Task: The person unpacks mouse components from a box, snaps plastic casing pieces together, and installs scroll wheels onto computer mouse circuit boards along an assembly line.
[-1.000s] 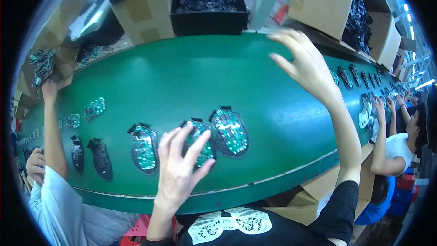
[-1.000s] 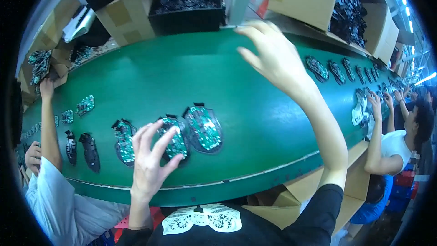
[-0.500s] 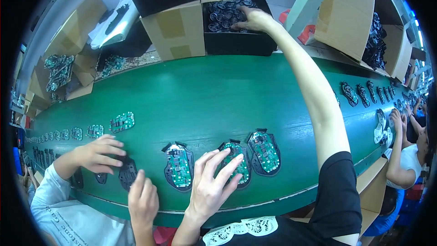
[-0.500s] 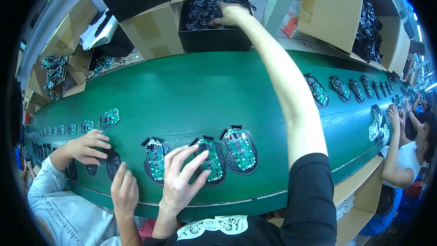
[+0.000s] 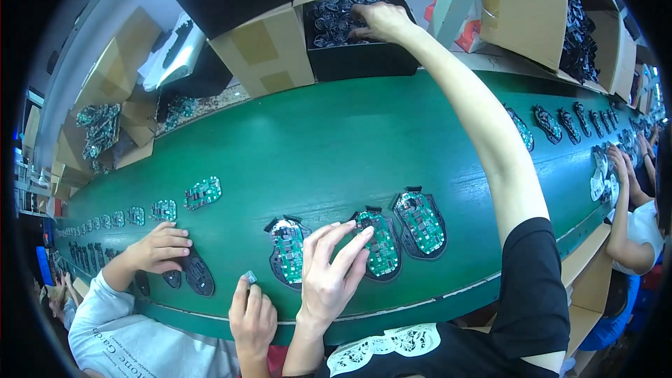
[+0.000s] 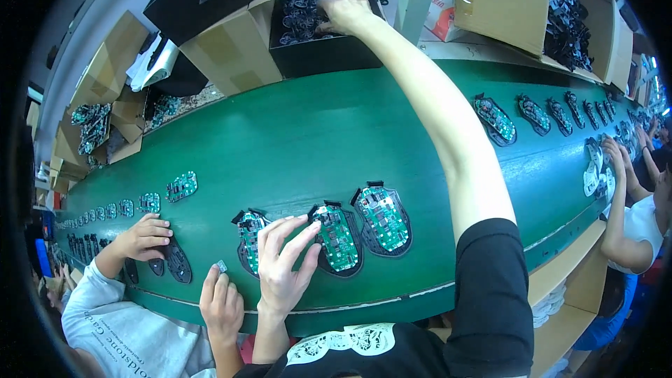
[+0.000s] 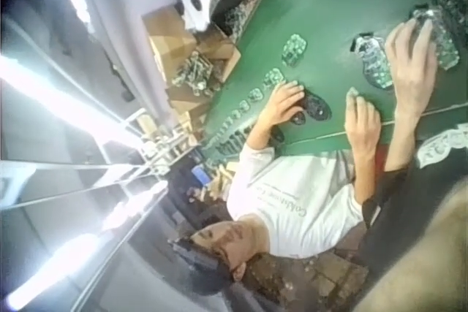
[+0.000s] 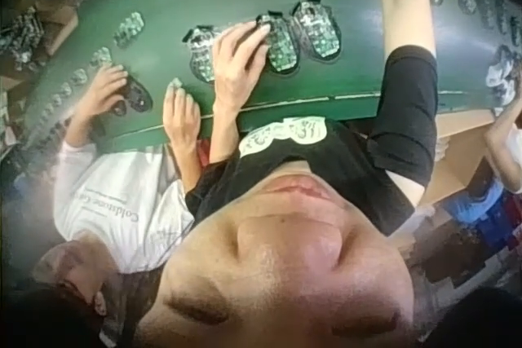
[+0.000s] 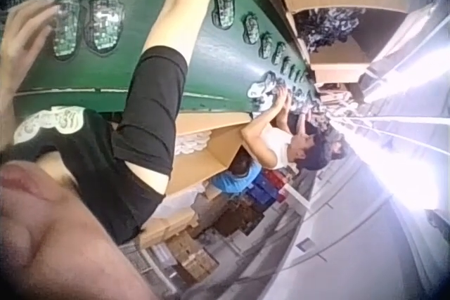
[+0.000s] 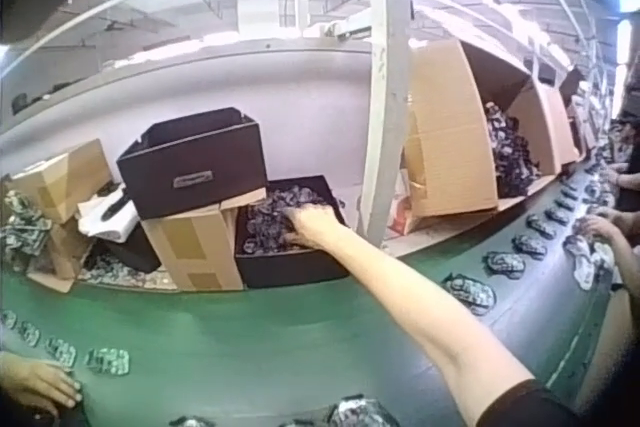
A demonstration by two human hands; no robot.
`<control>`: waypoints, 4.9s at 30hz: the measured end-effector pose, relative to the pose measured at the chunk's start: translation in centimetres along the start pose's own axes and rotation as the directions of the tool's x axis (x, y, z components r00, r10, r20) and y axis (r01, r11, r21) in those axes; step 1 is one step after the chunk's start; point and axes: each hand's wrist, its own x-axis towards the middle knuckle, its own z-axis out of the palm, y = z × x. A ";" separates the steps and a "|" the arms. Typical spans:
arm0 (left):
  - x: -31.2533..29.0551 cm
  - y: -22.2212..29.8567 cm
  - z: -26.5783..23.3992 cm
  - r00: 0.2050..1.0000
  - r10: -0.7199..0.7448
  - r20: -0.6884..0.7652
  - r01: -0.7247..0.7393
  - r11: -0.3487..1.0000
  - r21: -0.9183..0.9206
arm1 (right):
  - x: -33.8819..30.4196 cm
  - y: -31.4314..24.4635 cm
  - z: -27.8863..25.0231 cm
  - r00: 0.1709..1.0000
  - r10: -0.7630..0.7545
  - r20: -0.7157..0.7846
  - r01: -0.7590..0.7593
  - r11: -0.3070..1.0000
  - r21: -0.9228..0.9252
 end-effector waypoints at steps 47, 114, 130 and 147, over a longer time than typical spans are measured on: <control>-0.4 4.0 7.5 0.879 0.199 0.434 -0.294 0.942 0.164 | -34.8 -7.5 -8.5 0.972 0.122 0.200 -0.226 0.714 0.662; 0.4 5.3 9.6 0.841 0.167 0.514 -0.286 0.945 0.161 | -43.8 -7.1 -7.3 0.979 0.156 0.129 -0.202 0.806 0.556; 0.5 5.4 9.7 0.824 0.215 0.524 -0.362 0.911 0.196 | -43.1 -10.4 -6.0 0.968 0.243 0.065 -0.251 0.913 0.322; 0.3 4.4 10.0 0.839 0.244 0.486 -0.356 0.922 0.152 | -42.6 -10.5 -6.7 0.941 0.285 0.181 -0.333 0.874 0.353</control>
